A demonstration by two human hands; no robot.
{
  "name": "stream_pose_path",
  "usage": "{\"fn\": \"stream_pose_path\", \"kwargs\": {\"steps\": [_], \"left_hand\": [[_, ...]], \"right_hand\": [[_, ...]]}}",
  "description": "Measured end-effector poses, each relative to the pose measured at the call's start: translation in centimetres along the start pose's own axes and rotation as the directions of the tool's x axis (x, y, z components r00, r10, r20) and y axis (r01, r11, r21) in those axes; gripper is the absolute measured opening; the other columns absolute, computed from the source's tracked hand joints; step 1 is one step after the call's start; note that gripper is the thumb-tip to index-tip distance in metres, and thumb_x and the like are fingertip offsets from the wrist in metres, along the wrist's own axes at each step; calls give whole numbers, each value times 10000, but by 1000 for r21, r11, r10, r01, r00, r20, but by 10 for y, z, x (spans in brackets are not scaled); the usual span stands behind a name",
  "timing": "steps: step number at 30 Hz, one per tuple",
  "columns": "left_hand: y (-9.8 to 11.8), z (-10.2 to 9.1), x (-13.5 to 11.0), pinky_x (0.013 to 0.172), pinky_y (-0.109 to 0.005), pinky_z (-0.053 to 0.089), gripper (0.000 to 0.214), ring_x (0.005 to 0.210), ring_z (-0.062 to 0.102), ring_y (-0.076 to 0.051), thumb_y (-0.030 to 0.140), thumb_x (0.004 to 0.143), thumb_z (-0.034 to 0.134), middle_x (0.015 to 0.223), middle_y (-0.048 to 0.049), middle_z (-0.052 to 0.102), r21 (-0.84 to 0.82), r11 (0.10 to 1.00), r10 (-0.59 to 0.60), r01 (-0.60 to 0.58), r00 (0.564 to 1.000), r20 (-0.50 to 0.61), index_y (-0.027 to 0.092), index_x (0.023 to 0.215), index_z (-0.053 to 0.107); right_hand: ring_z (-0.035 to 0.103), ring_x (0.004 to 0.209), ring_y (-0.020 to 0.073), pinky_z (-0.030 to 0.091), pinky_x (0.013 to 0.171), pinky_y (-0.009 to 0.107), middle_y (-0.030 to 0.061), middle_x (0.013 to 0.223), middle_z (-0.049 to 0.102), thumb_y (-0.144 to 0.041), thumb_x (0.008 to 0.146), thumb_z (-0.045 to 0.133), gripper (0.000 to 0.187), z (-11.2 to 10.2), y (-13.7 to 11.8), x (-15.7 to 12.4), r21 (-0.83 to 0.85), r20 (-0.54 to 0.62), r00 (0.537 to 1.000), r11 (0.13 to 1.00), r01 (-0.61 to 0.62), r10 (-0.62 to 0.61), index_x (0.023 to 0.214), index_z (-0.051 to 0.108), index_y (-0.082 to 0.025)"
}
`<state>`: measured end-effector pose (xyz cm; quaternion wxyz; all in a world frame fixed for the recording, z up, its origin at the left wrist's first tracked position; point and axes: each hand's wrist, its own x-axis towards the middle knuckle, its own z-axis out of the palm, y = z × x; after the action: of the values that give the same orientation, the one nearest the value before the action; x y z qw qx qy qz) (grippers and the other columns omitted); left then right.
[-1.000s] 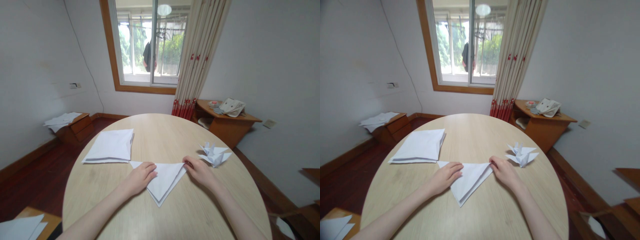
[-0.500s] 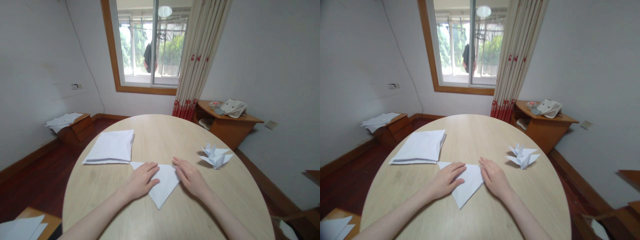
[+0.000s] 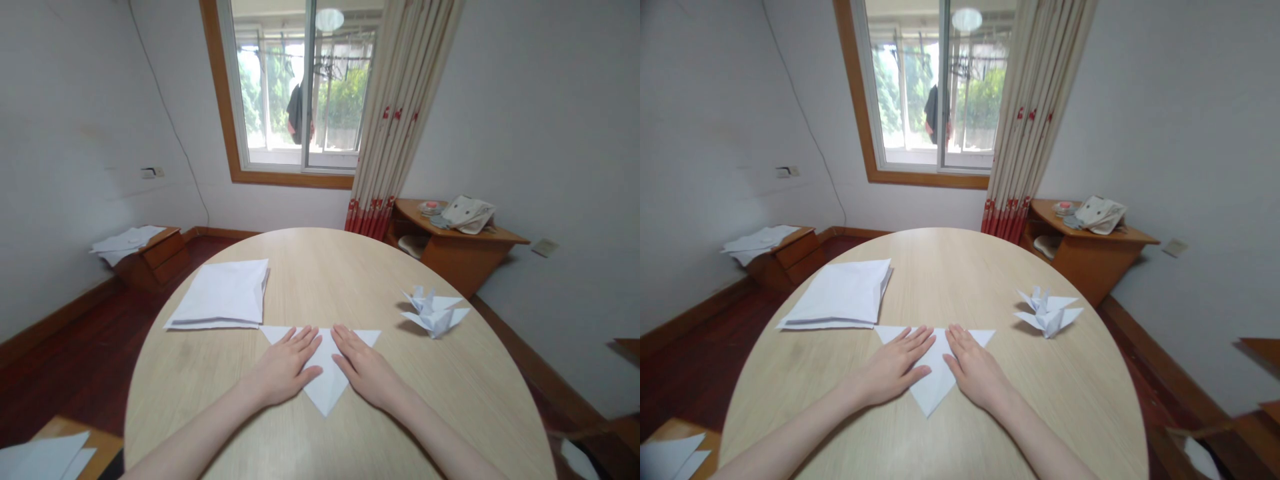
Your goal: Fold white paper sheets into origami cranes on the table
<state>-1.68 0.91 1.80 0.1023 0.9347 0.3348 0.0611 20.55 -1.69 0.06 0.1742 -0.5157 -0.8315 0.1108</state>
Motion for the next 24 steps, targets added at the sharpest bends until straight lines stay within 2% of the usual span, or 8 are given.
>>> {"fn": "stream_pose_path", "kwargs": {"steps": [3, 6, 11, 14, 19, 22, 24], "left_hand": [[1, 0, -1, 1154, -473, 165, 600, 1424, 180, -226, 517, 974, 297, 1530, -93, 223, -12, 1000, -24, 25, 999, 43, 195, 1476, 233], [3, 0, -2, 1129, -573, 127, 599, 1422, 188, -269, 557, 954, 316, 1532, -68, 232, -11, 996, -86, 86, 996, 17, 267, 1472, 238], [3, 1, -5, 1054, -704, 121, 691, 1404, 188, -376, 680, 871, 373, 1531, -76, 247, -2, 978, -207, 207, 978, -26, 318, 1453, 290], [4, 0, -5, 1039, -723, 117, 714, 1401, 168, -405, 703, 846, 394, 1527, -77, 265, -2, 970, -243, 243, 969, -39, 330, 1448, 302], [6, -1, -5, 1009, -756, 101, 740, 1392, 112, -455, 727, 831, 380, 1539, -75, 218, 8, 953, -304, 304, 953, -10, 335, 1452, 292], [3, -2, -6, 1021, -746, 84, 788, 1399, 99, -438, 756, 816, 354, 1542, -97, 189, 12, 964, -267, 267, 964, 5, 314, 1462, 271], [-3, -3, -6, 1064, -696, 74, 826, 1411, 118, -391, 765, 803, 370, 1543, -115, 167, 13, 979, -205, 204, 979, 24, 293, 1470, 250]], "right_hand": [[290, 1383, 236, 281, 1131, 467, 144, 1480, 337, -339, 972, 333, 509, 3, 2, 2, -9, 40, 999, 1000, 6, -6, 1428, 367, -115], [236, 1402, 243, 253, 1140, 480, 125, 1499, 310, -344, 972, 338, 511, 2, 5, 4, -56, 25, 1000, 998, 5, -4, 1445, 342, -151], [114, 1419, 311, 183, 1136, 545, 96, 1540, 217, -524, 933, 390, 596, -12, 8, 6, -143, 87, 987, 982, -122, 136, 1450, 337, -233], [60, 1420, 327, 147, 1137, 550, 108, 1549, 169, -610, 895, 405, 690, -21, 7, 7, -156, 126, 971, 971, -184, 204, 1461, 306, -229], [29, 1421, 322, 127, 1144, 533, 107, 1557, 127, -654, 881, 382, 732, -23, 8, 7, -142, 157, 964, 971, -194, 215, 1471, 272, -235], [22, 1422, 317, 117, 1147, 526, 102, 1559, 122, -667, 878, 367, 736, -23, 12, 6, -145, 157, 963, 969, -198, 220, 1472, 264, -244], [16, 1423, 321, 101, 1144, 542, 92, 1560, 123, -672, 879, 355, 726, -24, 15, 6, -154, 152, 962, 967, -203, 226, 1470, 265, -259]]}}
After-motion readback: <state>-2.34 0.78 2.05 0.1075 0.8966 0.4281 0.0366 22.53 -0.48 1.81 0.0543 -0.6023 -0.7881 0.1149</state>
